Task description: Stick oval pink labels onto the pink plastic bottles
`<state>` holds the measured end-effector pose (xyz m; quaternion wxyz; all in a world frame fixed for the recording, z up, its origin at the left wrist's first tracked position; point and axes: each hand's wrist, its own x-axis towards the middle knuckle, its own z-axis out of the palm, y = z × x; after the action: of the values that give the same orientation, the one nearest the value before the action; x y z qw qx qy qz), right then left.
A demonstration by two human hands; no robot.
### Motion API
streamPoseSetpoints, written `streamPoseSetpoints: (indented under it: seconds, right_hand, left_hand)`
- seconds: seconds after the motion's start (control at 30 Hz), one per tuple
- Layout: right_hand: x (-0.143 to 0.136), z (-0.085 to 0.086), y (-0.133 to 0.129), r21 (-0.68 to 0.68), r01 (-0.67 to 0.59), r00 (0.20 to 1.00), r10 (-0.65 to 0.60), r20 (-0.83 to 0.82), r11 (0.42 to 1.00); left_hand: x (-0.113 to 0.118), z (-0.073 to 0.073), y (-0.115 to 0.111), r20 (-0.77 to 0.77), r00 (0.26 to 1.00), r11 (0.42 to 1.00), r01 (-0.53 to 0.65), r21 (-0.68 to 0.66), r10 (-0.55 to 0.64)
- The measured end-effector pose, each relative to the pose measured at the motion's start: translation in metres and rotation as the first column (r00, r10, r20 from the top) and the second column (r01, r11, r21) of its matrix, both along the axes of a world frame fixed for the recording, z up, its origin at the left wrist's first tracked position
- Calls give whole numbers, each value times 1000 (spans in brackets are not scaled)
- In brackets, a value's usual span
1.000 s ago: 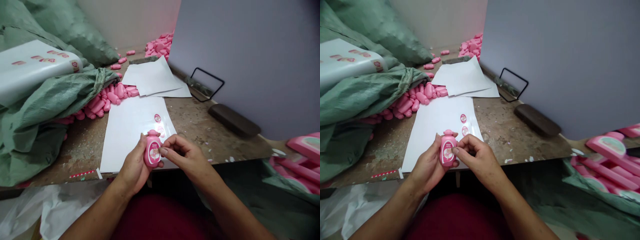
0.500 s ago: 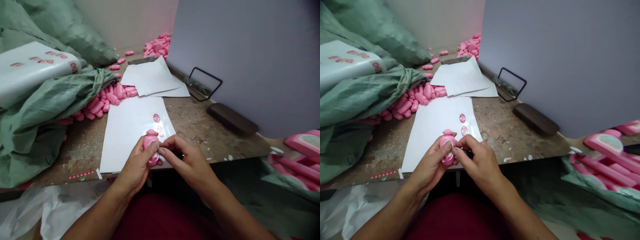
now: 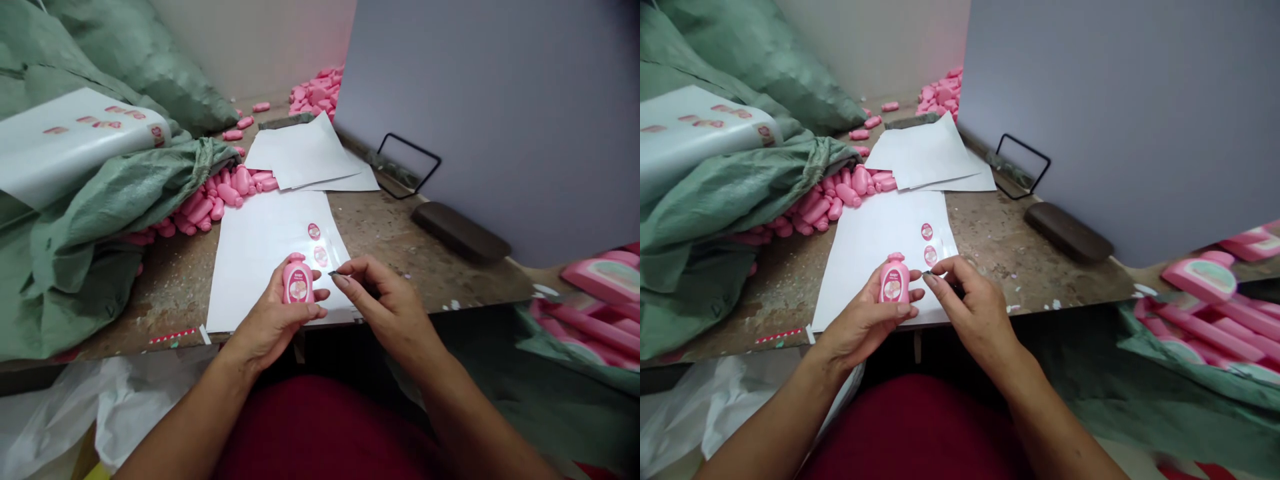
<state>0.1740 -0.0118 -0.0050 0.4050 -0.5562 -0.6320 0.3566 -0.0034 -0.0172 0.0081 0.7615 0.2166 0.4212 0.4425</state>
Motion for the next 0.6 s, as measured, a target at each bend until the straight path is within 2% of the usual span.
streamPoseSetpoints:
  seconds: [0.17,0.3,0.47,0.6]
  right_hand:
    - [4,0,-11,-49,-32,995,27,-100,998]
    - [2,5,-24,12,-66,986,67,-152,998]
    - [-8,13,-45,45,-175,975,179,-135,984]
    - [-17,15,-59,112,-240,970,244,-20,964]
  left_hand:
    - [-4,7,-14,137,991,999,7,-41,-1]
    - [-4,12,-25,201,979,998,-18,-60,30]
    - [-5,16,-43,212,971,994,-103,-48,111]
    - [-6,17,-58,198,963,983,-174,-56,181]
